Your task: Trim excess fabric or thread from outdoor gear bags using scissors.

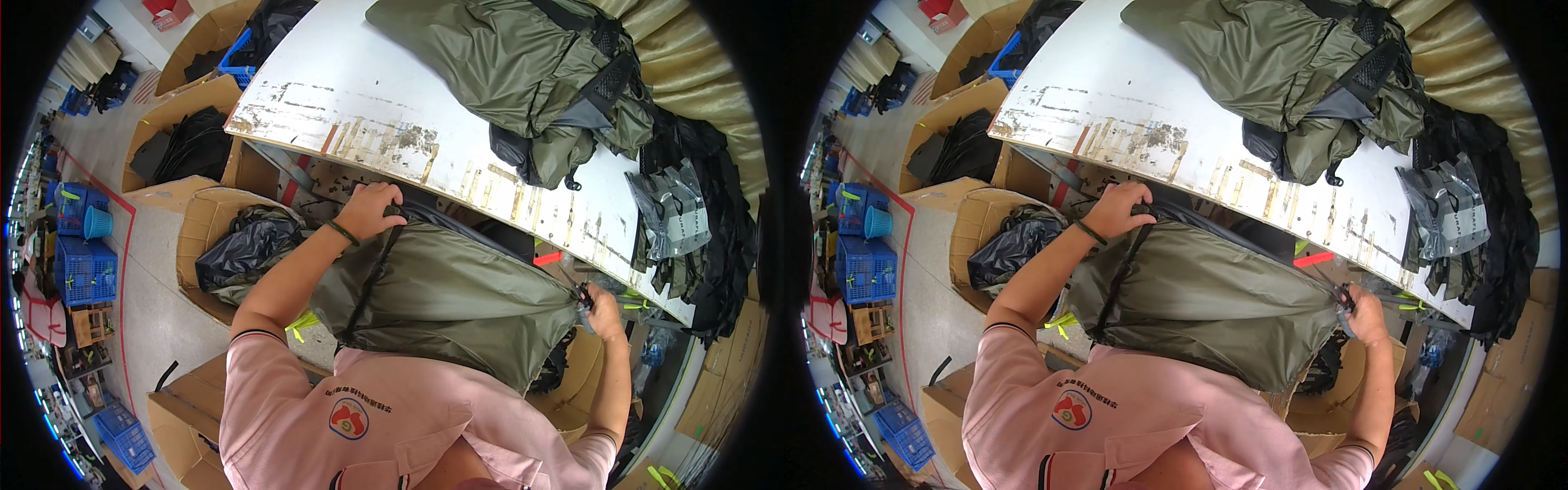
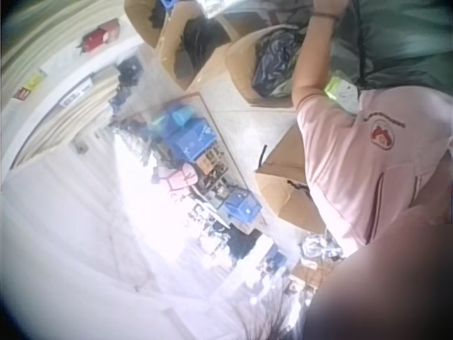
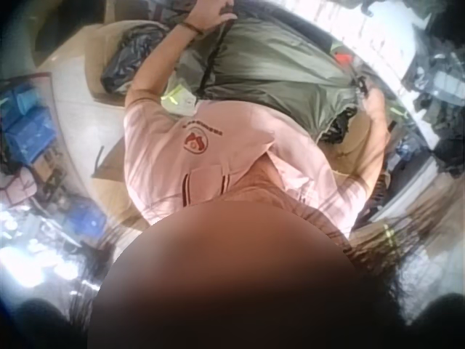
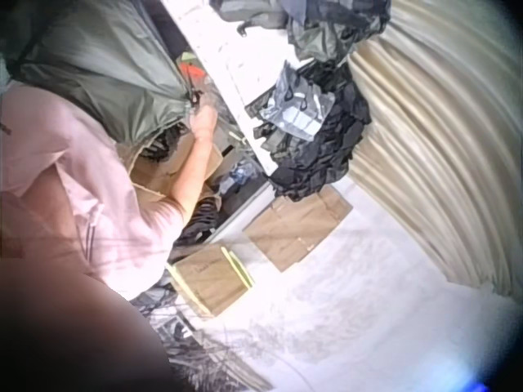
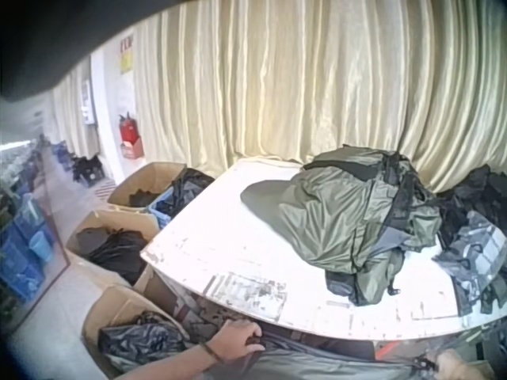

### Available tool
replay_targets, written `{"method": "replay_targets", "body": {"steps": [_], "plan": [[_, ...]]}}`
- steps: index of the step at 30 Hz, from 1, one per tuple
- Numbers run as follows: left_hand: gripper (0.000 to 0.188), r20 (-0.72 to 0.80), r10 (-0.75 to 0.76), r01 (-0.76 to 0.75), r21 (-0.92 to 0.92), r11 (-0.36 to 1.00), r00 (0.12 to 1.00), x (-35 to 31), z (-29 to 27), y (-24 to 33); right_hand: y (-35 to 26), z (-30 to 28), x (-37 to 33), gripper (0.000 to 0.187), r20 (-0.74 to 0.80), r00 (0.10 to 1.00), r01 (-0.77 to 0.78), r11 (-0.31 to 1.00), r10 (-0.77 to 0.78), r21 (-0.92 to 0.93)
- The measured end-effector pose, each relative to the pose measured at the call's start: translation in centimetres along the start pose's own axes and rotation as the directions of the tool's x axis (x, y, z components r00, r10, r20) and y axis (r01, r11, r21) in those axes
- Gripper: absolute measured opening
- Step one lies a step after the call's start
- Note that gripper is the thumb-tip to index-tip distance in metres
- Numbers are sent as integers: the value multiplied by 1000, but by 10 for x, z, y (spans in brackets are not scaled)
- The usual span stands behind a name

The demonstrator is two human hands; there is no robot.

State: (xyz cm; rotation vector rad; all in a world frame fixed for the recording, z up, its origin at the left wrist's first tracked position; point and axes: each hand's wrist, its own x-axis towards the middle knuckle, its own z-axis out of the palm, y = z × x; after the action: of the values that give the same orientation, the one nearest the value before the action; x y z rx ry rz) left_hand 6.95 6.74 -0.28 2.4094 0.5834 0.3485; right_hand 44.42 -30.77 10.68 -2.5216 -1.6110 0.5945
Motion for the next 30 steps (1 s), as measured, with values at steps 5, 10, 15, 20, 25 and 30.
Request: {"method": "replay_targets", "body": {"steps": [5, 10, 15, 20, 25, 30], "plan": [[22, -2, 122, -122, -58, 991, 993, -3, -3, -5, -3, 2, 2, 19, -5, 1000, -9, 999, 9, 33], [15, 186, -57, 149, -529, 835, 981, -19, -21, 13, 2, 8, 7, 17, -55, 998, 14, 1000, -13, 9], [12, 275, -153, 314, -829, 462, 949, -47, -37, 26, -108, -14, 40, 20, -186, 982, 53, 996, -39, 72], [13, 278, -226, 338, -892, 300, 934, -63, -46, 50, -211, 1, 75, 37, -215, 873, 435, 898, -437, -61], [15, 226, -259, 312, -877, 365, 939, -69, -49, 66, -257, 4, 92, 34, -82, 856, 506, 859, -511, -75], [16, 222, -222, 290, -889, 354, 950, -73, -46, 63, -262, 0, 97, 35, -14, 840, 532, 829, -542, -170]]}}
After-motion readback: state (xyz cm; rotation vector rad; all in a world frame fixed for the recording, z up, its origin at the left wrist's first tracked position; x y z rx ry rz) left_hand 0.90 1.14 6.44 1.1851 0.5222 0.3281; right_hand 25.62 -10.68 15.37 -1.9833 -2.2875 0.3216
